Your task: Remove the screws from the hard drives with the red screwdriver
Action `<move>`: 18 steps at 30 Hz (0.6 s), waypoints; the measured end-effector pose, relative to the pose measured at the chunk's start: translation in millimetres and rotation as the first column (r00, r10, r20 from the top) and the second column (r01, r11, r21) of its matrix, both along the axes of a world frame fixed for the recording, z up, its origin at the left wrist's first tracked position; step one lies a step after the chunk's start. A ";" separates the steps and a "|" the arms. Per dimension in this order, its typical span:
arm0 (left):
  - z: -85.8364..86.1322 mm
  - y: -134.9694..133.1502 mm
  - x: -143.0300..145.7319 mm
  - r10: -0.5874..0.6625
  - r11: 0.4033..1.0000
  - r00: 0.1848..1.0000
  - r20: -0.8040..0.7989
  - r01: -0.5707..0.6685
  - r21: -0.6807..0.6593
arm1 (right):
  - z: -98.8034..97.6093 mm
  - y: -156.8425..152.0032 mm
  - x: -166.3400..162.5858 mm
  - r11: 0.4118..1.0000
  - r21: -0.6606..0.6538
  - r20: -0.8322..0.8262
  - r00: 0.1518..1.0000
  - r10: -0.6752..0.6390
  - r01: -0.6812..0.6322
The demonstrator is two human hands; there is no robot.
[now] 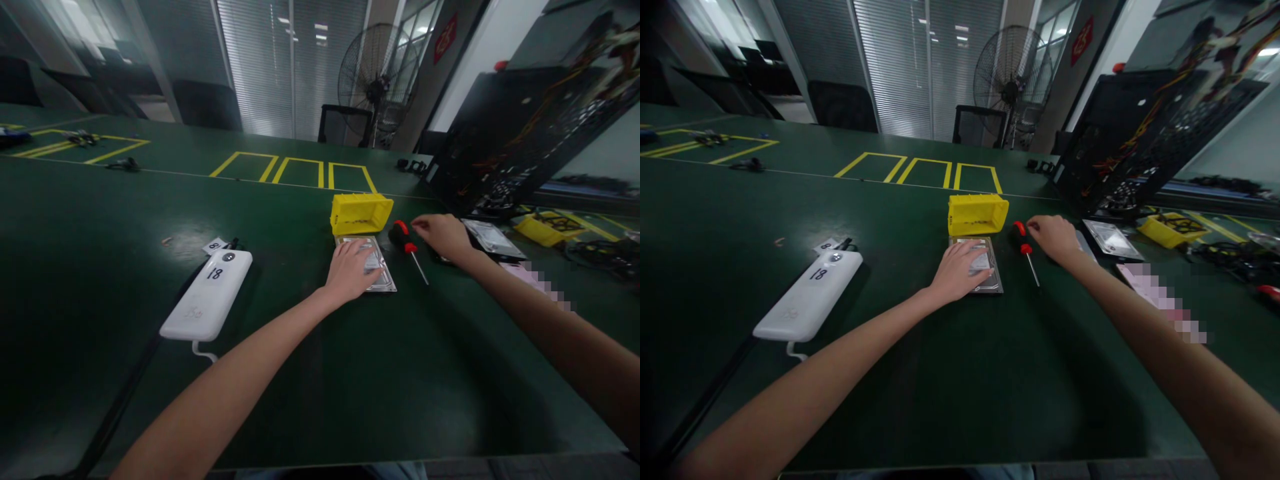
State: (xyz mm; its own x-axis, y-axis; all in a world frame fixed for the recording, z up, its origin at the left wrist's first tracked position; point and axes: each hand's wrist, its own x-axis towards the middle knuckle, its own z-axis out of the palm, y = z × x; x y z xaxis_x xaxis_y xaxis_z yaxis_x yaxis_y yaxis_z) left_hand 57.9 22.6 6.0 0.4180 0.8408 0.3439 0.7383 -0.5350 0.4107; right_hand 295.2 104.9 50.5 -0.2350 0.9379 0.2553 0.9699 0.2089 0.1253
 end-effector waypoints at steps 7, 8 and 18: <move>-0.9 1.5 2.3 0.008 0.999 1.000 0.004 -0.008 0.036 | -10.0 37.7 -75.8 0.955 -0.062 -0.268 0.927 0.264 -0.290; -1.0 1.6 2.5 0.009 0.999 1.000 0.003 -0.010 0.039 | -13.4 43.6 -83.1 0.953 -0.058 -0.285 0.920 0.269 -0.297; 0.2 0.8 2.0 0.016 0.999 1.000 0.008 -0.016 0.039 | -31.6 73.6 -94.3 0.963 -0.040 -0.397 0.888 0.230 -0.267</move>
State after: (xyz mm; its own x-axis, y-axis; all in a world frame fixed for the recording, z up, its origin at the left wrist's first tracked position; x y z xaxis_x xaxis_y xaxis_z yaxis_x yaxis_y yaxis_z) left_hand 59.9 23.5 6.2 0.4015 0.8335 0.3796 0.7437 -0.5386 0.3959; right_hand 200.9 178.5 18.9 -0.3635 0.8852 0.2903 0.8527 0.4417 -0.2788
